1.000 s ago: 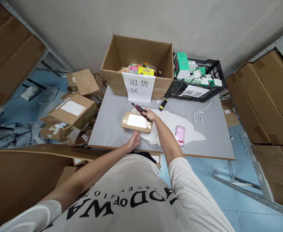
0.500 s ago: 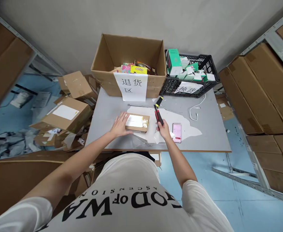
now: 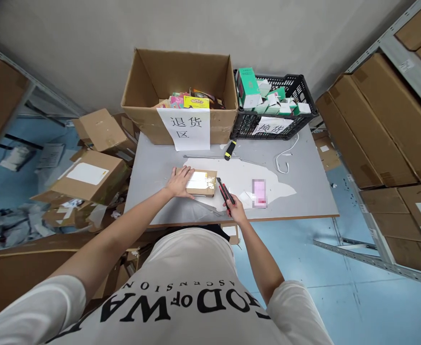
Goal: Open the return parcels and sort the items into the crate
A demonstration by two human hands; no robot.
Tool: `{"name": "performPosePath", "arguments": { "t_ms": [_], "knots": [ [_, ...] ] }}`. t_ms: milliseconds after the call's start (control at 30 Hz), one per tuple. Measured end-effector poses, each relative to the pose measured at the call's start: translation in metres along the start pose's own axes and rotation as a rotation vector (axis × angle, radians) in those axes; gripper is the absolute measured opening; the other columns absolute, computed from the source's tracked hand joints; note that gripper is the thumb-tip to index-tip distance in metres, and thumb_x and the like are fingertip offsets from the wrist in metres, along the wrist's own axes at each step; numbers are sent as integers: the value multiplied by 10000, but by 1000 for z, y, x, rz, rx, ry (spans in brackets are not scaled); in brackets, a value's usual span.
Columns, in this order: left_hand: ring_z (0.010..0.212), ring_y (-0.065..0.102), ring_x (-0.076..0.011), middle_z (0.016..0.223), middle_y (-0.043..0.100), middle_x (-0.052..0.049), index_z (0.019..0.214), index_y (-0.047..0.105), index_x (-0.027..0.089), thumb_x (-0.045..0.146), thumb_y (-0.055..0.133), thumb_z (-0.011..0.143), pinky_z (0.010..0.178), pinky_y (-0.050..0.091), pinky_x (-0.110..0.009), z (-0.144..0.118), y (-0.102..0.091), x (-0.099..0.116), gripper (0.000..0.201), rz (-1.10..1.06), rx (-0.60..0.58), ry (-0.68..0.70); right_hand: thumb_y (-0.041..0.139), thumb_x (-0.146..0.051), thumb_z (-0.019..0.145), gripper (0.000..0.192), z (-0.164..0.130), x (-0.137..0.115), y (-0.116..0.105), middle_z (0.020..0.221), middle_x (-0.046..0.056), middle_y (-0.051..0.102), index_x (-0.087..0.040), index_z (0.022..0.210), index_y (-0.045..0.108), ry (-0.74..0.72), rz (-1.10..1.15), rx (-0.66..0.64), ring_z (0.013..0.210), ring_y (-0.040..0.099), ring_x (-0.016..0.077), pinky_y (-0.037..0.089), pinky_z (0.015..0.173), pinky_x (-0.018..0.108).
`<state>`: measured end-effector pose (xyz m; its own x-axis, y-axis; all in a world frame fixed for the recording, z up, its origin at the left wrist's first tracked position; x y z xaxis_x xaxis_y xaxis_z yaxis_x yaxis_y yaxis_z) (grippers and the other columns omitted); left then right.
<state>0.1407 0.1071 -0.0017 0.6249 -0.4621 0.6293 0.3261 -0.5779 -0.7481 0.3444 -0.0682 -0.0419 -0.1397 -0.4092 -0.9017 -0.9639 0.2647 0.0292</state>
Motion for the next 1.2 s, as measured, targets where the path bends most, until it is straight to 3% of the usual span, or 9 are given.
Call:
{"name": "performPosePath", "arguments": {
  "t_ms": [233, 767, 1067, 1200],
  "knots": [
    [1383, 121, -425, 1502, 237, -195, 1452, 277, 192, 570, 815, 425, 1098, -132, -537, 0, 2, -4, 1219, 104, 29, 7, 607, -560, 744, 607, 2, -2, -11, 594, -60, 551, -196, 1220, 507, 51, -91, -53, 302, 375, 60, 247, 281, 196],
    [1358, 174, -422, 1478, 275, -192, 1463, 255, 171, 563, 775, 478, 1109, -116, -522, -2, 6, -7, 1180, 209, 33, 54, 654, -538, 723, 565, -29, 12, -20, 521, -41, 536, -214, 1180, 576, 123, -116, -199, 297, 348, 81, 220, 277, 221],
    [1368, 160, -423, 1479, 268, -203, 1462, 259, 169, 550, 790, 455, 1097, -151, -533, -3, 7, -6, 1200, 172, 45, 81, 624, -577, 728, 554, -44, 26, -16, 544, -46, 543, -215, 1142, 557, 108, -90, -158, 300, 350, 77, 226, 282, 216],
    [1369, 180, -417, 1471, 280, -228, 1465, 243, 144, 583, 776, 464, 1100, -140, -540, -5, 7, -4, 1216, 249, 65, 70, 617, -597, 722, 575, -42, 35, -22, 593, -35, 560, -211, 1141, 540, 59, -76, -48, 323, 356, 73, 256, 303, 220]
  ]
}}
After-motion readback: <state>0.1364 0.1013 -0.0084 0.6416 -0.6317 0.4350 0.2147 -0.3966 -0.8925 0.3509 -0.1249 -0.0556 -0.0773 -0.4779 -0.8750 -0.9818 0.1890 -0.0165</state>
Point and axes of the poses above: each hand's wrist, its own z-axis towards the middle knuckle, its own y-axis out of the palm, x = y × z, the point moved 7 cm from there along z, towards the middle knuckle
